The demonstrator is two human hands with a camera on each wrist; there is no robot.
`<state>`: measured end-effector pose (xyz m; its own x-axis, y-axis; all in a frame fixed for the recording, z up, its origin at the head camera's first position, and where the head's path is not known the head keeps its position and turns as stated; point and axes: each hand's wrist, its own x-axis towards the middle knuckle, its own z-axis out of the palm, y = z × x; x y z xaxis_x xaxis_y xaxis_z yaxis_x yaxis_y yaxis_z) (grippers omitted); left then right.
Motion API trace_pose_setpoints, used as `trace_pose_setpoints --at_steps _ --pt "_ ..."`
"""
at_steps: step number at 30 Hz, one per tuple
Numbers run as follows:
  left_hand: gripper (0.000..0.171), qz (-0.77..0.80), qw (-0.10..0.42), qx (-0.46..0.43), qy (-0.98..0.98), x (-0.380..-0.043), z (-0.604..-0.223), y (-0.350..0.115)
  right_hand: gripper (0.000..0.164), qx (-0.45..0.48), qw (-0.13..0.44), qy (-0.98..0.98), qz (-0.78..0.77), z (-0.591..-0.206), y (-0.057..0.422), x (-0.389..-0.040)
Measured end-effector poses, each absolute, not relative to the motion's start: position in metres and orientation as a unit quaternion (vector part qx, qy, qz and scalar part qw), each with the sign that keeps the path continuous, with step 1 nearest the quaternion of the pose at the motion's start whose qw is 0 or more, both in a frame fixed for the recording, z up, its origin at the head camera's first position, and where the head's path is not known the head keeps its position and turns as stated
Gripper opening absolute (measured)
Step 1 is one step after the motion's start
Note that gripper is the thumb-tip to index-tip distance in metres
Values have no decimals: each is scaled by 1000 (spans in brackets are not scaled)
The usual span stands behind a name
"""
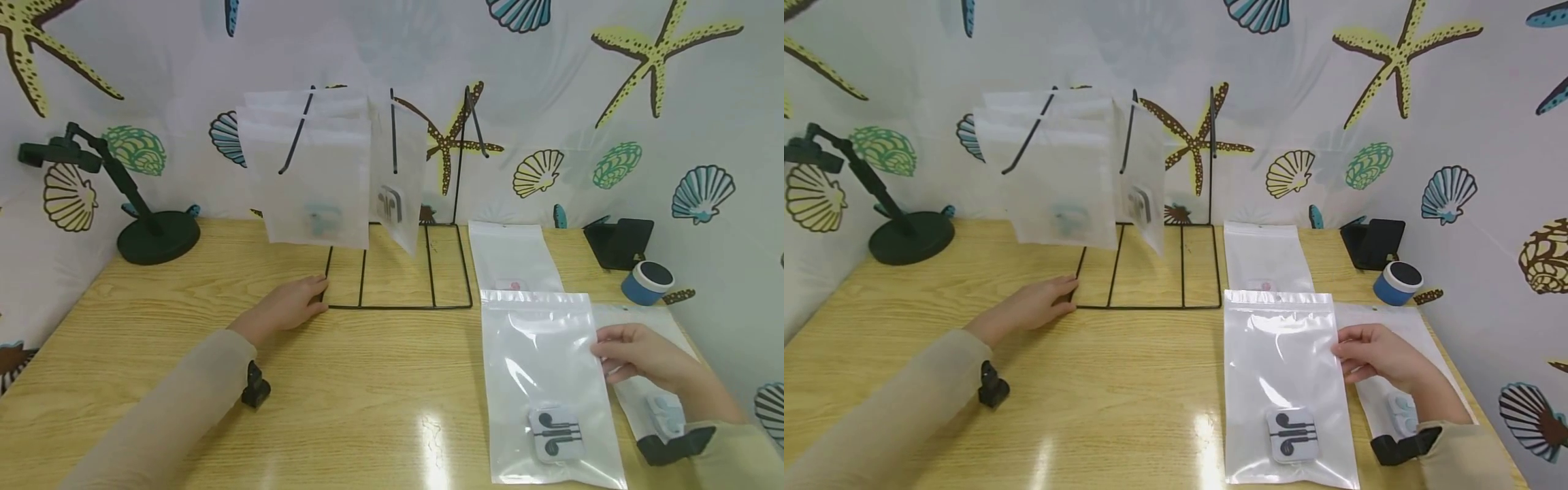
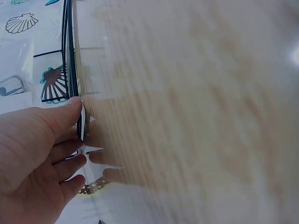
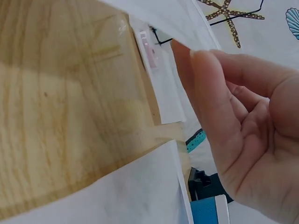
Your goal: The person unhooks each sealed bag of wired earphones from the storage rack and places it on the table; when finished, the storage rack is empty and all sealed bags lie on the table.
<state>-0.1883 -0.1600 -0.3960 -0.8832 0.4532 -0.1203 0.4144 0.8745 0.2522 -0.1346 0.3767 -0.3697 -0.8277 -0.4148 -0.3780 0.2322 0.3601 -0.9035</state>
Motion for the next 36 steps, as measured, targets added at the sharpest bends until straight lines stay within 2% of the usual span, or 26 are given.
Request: trace_pose_setpoints --at_steps 3,5,13,36 --pt "54 112 84 227 964 -188 -397 -161 34 -44 288 803 -520 -376 376 -134" --pt "54 111 79 231 963 -189 -398 -162 39 -40 294 811 -505 -379 375 -134" --pt "55 122 91 225 962 -190 -398 -162 31 -36 320 820 -474 -386 372 -133" --pt "55 115 93 219 965 -191 -401 -162 30 -6 343 843 -415 -389 371 -132"
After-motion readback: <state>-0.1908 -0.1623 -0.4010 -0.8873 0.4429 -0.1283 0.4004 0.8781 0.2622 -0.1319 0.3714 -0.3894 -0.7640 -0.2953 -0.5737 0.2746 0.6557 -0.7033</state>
